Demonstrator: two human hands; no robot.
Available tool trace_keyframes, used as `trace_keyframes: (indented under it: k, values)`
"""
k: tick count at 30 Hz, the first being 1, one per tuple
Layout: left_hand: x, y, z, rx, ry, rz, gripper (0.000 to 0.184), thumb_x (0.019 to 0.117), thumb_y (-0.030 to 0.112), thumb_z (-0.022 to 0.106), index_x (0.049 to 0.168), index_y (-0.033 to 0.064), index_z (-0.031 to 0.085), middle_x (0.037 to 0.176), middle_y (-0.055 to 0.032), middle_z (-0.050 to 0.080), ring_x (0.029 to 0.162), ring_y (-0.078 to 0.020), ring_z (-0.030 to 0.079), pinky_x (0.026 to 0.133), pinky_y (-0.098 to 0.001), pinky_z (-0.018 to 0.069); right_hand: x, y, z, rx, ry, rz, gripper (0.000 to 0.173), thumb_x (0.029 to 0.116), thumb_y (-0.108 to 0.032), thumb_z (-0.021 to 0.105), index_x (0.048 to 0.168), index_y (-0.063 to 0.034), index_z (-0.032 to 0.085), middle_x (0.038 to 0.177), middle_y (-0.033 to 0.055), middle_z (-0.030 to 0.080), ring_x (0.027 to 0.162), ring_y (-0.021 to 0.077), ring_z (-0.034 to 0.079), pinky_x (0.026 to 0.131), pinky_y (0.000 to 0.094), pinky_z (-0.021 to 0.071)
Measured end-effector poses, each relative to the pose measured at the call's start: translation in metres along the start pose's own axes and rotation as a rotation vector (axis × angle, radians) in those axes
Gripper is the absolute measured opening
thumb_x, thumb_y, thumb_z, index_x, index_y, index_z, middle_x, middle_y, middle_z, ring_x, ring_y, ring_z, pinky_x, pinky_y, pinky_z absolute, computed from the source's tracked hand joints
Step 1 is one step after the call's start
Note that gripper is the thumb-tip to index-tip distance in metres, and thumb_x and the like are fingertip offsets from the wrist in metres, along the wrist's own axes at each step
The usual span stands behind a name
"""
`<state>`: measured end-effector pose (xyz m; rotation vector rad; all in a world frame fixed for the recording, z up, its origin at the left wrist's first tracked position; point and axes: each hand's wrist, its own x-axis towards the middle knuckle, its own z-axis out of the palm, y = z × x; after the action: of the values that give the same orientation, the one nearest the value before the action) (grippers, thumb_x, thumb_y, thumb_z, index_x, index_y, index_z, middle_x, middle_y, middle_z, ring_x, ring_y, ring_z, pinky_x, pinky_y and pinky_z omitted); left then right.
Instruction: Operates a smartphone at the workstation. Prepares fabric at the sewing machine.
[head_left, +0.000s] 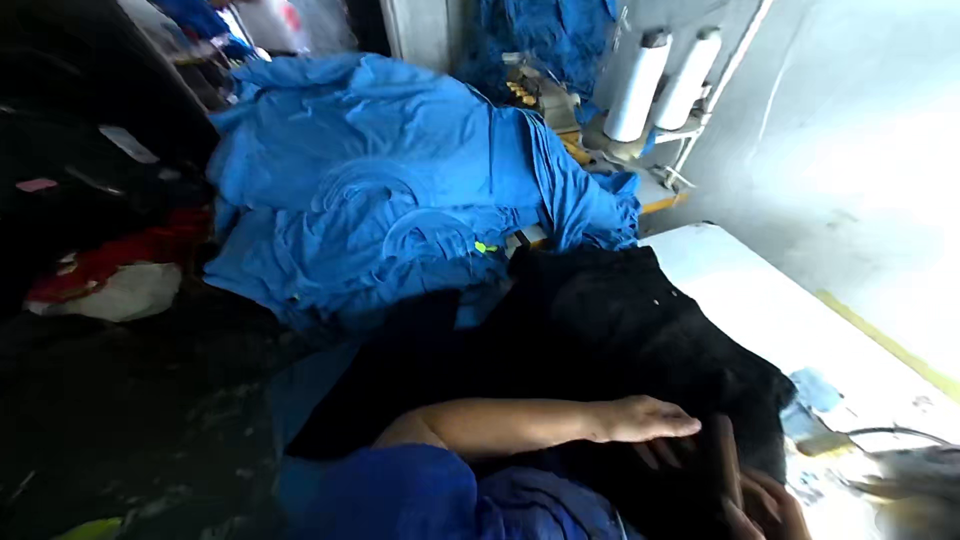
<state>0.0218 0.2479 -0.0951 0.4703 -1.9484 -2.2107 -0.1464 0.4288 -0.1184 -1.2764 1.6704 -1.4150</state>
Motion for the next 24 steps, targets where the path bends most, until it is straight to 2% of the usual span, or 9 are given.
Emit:
trace_keyframes:
  k: [2,4,5,7,9,12,15,18,24]
  values:
    - [-0.005,0.0,0.01,-0.131,0.0,-0.033,0.059,0.1124,0.038,0.028,0.156,-0.0004,0.032,0.149,-0.0281,0.047,0.128,-0.0386,0.057,0.101,-0.0569,0.0497,0.021,-0.004,0.012,-0.155,0.105,0.01,0.067,0.0869,-0.026,0.069,0.134,0.0152,0.043,0.114,0.0134,0.063,0.097,0.0016,0.063,0.084,0.0204,0.0553]
    - [-0.003,-0.003,0.019,-0.276,0.021,-0.01,0.064,0.1115,0.043,0.022,0.163,0.0049,0.016,0.159,-0.0264,0.035,0.137,-0.0367,0.049,0.105,-0.0558,0.0458,0.042,-0.002,0.024,-0.338,0.209,-0.054,0.075,0.0805,-0.038,0.073,0.131,0.0126,0.049,0.109,0.017,0.066,0.094,0.0083,0.064,0.083,0.0263,0.0554]
    - [0.001,-0.004,0.022,-0.353,0.05,-0.002,0.065,0.1113,0.046,0.019,0.163,0.0054,0.017,0.157,-0.0245,0.037,0.136,-0.0329,0.05,0.105,-0.0528,0.0459,0.052,-0.001,0.03,-0.435,0.26,-0.08,0.081,0.0776,-0.046,0.074,0.131,0.0111,0.051,0.108,0.0203,0.068,0.094,0.0179,0.066,0.083,0.0376,0.0555]
    - [0.014,-0.002,0.023,-0.496,0.155,-0.013,0.071,0.11,0.053,0.015,0.155,0.0012,0.033,0.142,-0.0196,0.054,0.122,-0.0247,0.06,0.099,-0.046,0.0513,0.068,-0.007,0.041,-0.55,0.315,-0.097,0.088,0.0763,-0.051,0.075,0.134,0.0105,0.051,0.112,0.0289,0.067,0.099,0.0406,0.066,0.084,0.0612,0.0518]
    - [0.025,0.004,0.02,-0.628,0.236,-0.048,0.072,0.1094,0.055,0.013,0.152,0.0021,0.038,0.136,-0.017,0.059,0.117,-0.0217,0.063,0.096,-0.0427,0.054,0.074,-0.017,0.048,-0.598,0.307,-0.074,0.095,0.0802,-0.051,0.079,0.144,0.0098,0.043,0.123,0.0317,0.063,0.111,0.0481,0.063,0.092,0.0669,0.0494]
    - [0.042,0.003,0.006,-0.66,0.205,-0.099,0.065,0.1096,0.054,0.011,0.142,0.0103,0.047,0.122,-0.0093,0.067,0.108,-0.0174,0.067,0.088,-0.0361,0.0573,0.068,-0.02,0.04,-0.517,0.26,0.009,0.099,0.0838,-0.05,0.078,0.151,0.0075,0.035,0.132,0.026,0.062,0.117,0.0359,0.065,0.099,0.0537,0.0532]
    - [0.055,-0.015,-0.008,-0.613,0.069,-0.106,0.071,0.1061,0.062,0.008,0.148,0.0164,0.044,0.124,-0.0055,0.069,0.109,-0.0179,0.069,0.09,-0.037,0.0594,0.052,-0.003,0.012,-0.149,0.201,0.096,0.088,0.0837,-0.027,0.084,0.151,0.0033,0.034,0.129,0.0173,0.064,0.103,0.0187,0.071,0.085,0.035,0.0618]
    - [0.062,-0.018,-0.01,-0.617,0.019,-0.146,0.076,0.1031,0.068,0.01,0.15,0.0191,0.043,0.128,-0.0048,0.068,0.113,-0.019,0.068,0.092,-0.0393,0.0592,0.038,0.004,-0.015,0.005,0.145,0.178,0.084,0.0802,-0.011,0.086,0.149,-0.0011,0.039,0.132,0.0171,0.061,0.105,0.0218,0.071,0.083,0.0365,0.0627]
    - [0.068,-0.02,-0.016,-0.611,-0.106,-0.132,0.077,0.1001,0.074,0.013,0.15,0.0237,0.044,0.131,-0.0035,0.068,0.115,-0.0189,0.068,0.091,-0.039,0.0605,0.041,0.002,-0.018,-0.125,0.024,0.204,0.095,0.0752,-0.02,0.092,0.152,-0.0023,0.037,0.128,0.0165,0.063,0.101,0.0222,0.069,0.08,0.038,0.0613]
